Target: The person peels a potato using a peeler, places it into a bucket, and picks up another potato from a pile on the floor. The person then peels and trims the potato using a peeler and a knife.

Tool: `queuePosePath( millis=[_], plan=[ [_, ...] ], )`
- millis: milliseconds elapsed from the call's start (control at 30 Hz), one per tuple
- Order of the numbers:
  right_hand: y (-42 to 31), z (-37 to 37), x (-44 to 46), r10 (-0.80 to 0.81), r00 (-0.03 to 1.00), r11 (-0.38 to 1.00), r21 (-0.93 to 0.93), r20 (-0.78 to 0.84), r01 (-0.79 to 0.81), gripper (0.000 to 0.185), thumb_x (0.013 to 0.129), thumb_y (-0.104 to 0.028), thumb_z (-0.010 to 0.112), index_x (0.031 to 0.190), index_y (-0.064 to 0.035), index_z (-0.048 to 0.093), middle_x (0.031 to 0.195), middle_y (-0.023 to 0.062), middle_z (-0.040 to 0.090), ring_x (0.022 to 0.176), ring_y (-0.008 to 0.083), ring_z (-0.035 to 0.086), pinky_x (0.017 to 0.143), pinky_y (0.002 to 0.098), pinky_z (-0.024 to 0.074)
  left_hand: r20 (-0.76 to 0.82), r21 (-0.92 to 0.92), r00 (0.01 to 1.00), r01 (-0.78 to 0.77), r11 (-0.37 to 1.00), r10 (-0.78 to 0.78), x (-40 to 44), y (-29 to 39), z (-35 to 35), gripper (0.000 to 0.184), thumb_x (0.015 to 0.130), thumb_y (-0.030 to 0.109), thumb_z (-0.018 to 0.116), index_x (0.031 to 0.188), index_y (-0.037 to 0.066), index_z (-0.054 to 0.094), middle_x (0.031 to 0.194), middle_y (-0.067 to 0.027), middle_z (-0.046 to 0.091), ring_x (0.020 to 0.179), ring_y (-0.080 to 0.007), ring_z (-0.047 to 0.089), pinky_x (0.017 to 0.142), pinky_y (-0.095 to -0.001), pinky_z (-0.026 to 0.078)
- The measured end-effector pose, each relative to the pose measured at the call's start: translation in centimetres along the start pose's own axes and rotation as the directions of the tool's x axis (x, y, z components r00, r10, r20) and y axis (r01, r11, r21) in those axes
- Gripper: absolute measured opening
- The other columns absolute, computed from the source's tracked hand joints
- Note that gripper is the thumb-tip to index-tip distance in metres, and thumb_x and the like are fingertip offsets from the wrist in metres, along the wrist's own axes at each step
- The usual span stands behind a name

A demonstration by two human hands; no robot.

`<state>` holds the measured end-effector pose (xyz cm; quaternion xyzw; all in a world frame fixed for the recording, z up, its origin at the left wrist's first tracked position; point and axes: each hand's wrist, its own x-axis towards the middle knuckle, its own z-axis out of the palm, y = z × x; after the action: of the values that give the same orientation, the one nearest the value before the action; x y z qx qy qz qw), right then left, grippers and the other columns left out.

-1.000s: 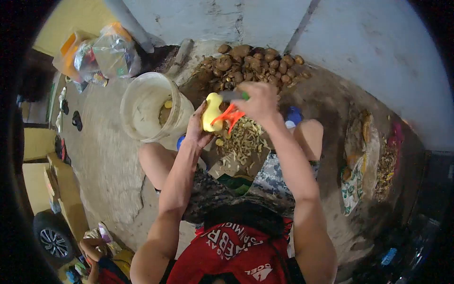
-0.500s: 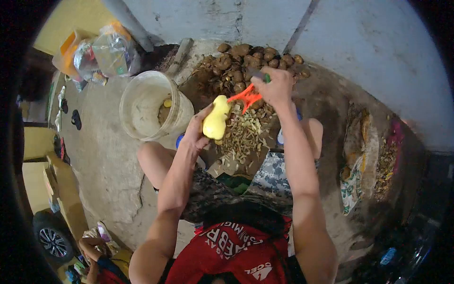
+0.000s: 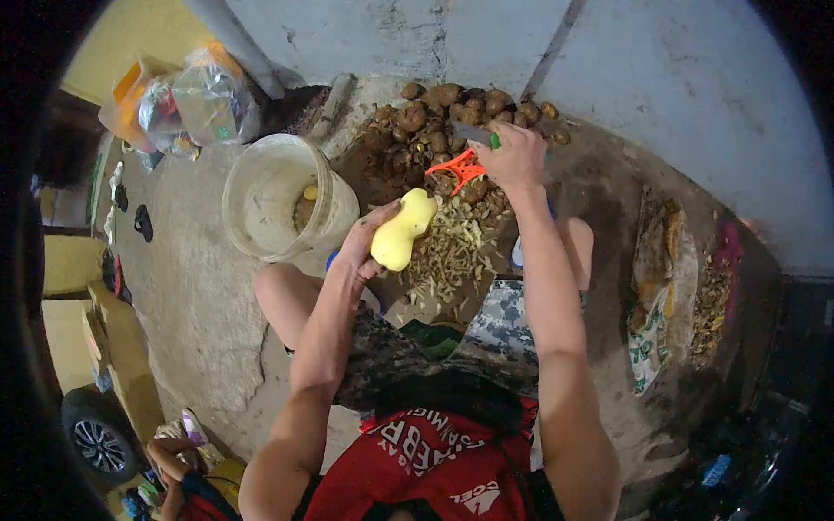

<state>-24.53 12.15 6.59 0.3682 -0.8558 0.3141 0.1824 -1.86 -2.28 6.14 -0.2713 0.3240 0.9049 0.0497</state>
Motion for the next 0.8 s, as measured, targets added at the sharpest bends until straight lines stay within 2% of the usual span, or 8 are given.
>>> queuePosePath(
  millis=[100, 233, 333, 400, 500, 633, 733, 800],
  plan=[
    [-1.3, -0.1, -0.8, 0.096, 0.994, 0.992, 0.079, 0.047, -0.099, 0.038, 0.061, -0.029, 0.080, 0.090, -0.0073, 0.073, 0.081, 0.0138, 0.069, 0.073, 0.0316, 0.066, 0.064, 0.0388, 0.0522, 0.040, -0.148, 0.999, 0.011, 0.989, -0.005, 2.8, -1.5, -3.3, 0.041, 0.094, 0.031, 0.056, 0.122, 0.000, 0.054, 0.105, -0.0133, 0.066, 0.083, -0.0229, 0.069, 0.069, -0.0348, 0.059],
    [-5.7, 0.0, -2.8, -0.156, 0.972, 0.953, 0.284, 0.175, 0.102, 0.033, 0.059, -0.028, 0.078, 0.084, -0.0084, 0.071, 0.076, 0.0105, 0.068, 0.070, 0.0308, 0.065, 0.064, 0.0390, 0.0516, -0.064, -0.279, 0.995, -0.088, 0.956, 0.073, 2.9, -1.3, -1.6, 0.039, 0.096, 0.031, 0.054, 0.120, 0.000, 0.055, 0.107, -0.0134, 0.066, 0.090, -0.0226, 0.067, 0.074, -0.0371, 0.058],
    [-6.0, -0.9, -2.2, -0.303, 0.941, 0.932, 0.255, 0.151, 0.259, 0.029, 0.056, -0.027, 0.077, 0.077, -0.0092, 0.067, 0.075, 0.0076, 0.067, 0.070, 0.0300, 0.065, 0.062, 0.0397, 0.0509, -0.032, -0.155, 0.999, -0.012, 0.988, 0.007, 2.0, -1.0, -1.4, 0.039, 0.096, 0.030, 0.053, 0.121, 0.000, 0.055, 0.108, -0.0135, 0.066, 0.089, -0.0228, 0.068, 0.074, -0.0367, 0.058],
    [-4.5, -1.0, -0.6, -0.237, 0.957, 0.971, 0.052, 0.164, 0.232, 0.028, 0.058, -0.027, 0.078, 0.075, -0.0092, 0.066, 0.075, 0.0073, 0.066, 0.070, 0.0298, 0.065, 0.060, 0.0400, 0.0506, -0.036, -0.125, 0.999, 0.027, 0.992, -0.032, 1.3, -0.5, -0.6, 0.038, 0.097, 0.029, 0.051, 0.121, 0.000, 0.054, 0.105, -0.0128, 0.067, 0.085, -0.0223, 0.068, 0.072, -0.0352, 0.059],
    [-3.0, 0.0, -0.5, -0.168, 0.984, 0.981, 0.112, 0.055, 0.161, 0.031, 0.060, -0.029, 0.080, 0.081, -0.0086, 0.069, 0.078, 0.0084, 0.068, 0.071, 0.0306, 0.066, 0.063, 0.0407, 0.0512, -0.001, 0.042, 0.999, 0.046, 0.998, -0.046, 1.1, -0.2, -0.4, 0.039, 0.096, 0.031, 0.054, 0.119, 0.000, 0.055, 0.094, -0.0118, 0.069, 0.076, -0.0212, 0.069, 0.063, -0.0336, 0.060],
    [-1.5, 0.2, -0.2, -0.090, 0.994, 0.996, -0.014, 0.062, 0.091, 0.038, 0.062, -0.031, 0.080, 0.090, -0.0070, 0.071, 0.079, 0.0123, 0.069, 0.073, 0.0318, 0.066, 0.065, 0.0413, 0.0518, -0.048, -0.047, 0.998, 0.025, 0.999, -0.027, 2.9, -1.0, -2.0, 0.036, 0.097, 0.029, 0.052, 0.120, 0.001, 0.055, 0.090, -0.0103, 0.068, 0.063, -0.0181, 0.067, 0.050, -0.0295, 0.056],
    [0.5, -0.9, 0.8, 0.112, 0.994, 0.988, -0.106, 0.000, -0.112, 0.036, 0.064, -0.032, 0.078, 0.089, -0.0061, 0.071, 0.076, 0.0128, 0.068, 0.072, 0.0322, 0.066, 0.064, 0.0413, 0.0515, -0.082, -0.007, 0.997, 0.012, 1.000, -0.012, 1.2, -0.9, -1.5, 0.037, 0.095, 0.030, 0.054, 0.118, 0.001, 0.056, 0.089, -0.0098, 0.068, 0.063, -0.0177, 0.066, 0.049, -0.0300, 0.056],
    [-0.4, -1.0, 0.3, 0.082, 0.996, 0.993, -0.086, -0.044, -0.085, 0.033, 0.066, -0.033, 0.077, 0.085, -0.0070, 0.070, 0.074, 0.0123, 0.067, 0.071, 0.0321, 0.066, 0.064, 0.0415, 0.0510, -0.087, -0.037, 0.996, 0.001, 0.999, -0.005, 2.9, -1.6, -2.6, 0.038, 0.094, 0.032, 0.055, 0.117, 0.002, 0.057, 0.092, -0.0098, 0.067, 0.068, -0.0183, 0.067, 0.054, -0.0310, 0.057]
  ],
)
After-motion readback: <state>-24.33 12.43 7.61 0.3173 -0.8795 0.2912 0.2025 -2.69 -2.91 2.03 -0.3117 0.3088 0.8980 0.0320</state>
